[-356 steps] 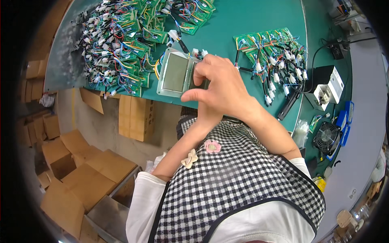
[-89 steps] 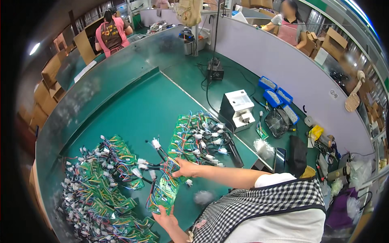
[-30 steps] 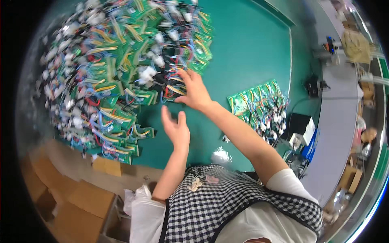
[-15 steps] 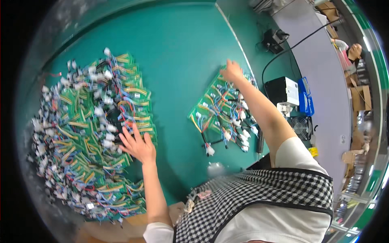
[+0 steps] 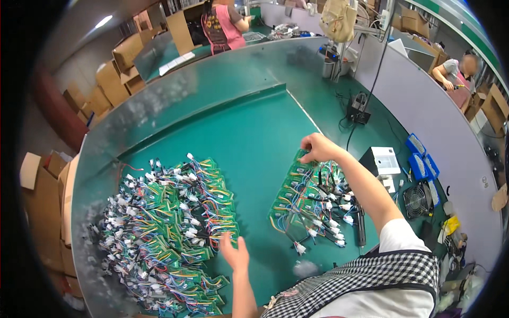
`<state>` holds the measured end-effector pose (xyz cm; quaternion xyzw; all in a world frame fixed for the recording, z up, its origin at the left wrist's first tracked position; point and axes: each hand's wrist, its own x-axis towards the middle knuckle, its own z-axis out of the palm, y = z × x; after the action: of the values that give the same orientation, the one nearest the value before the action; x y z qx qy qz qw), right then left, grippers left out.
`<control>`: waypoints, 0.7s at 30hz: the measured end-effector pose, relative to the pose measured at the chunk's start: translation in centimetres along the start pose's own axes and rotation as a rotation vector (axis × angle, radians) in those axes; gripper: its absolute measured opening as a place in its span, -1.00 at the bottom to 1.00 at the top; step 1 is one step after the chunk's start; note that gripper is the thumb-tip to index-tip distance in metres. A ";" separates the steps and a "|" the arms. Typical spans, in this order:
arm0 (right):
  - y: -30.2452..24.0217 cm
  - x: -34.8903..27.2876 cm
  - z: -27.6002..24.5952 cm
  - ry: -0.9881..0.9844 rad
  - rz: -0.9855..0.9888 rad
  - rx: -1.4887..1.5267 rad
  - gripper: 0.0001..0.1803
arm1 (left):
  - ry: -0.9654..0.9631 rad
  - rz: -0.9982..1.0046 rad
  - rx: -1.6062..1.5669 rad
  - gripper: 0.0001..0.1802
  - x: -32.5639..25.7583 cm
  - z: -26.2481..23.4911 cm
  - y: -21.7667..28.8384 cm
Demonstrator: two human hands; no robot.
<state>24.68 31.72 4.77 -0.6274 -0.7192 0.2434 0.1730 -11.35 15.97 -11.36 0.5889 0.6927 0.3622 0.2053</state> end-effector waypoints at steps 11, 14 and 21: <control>-13.9 -19.9 -5.7 0.637 -0.956 -0.018 -0.80 | -1.433 -0.141 -1.647 0.00 -4.1 -2.5 16.6; -13.0 -23.9 -4.0 0.624 -1.123 0.054 -0.77 | -1.133 -0.063 -1.810 0.07 -5.8 -2.4 14.6; -8.8 -30.8 -2.7 0.852 -1.005 0.120 -0.78 | -1.127 -0.201 -1.822 -0.26 -8.2 -4.1 17.0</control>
<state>23.72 0.87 13.70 -0.2463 -0.7783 -0.0966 0.5695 -1.08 7.75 2.77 0.2370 0.0129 0.3999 0.8853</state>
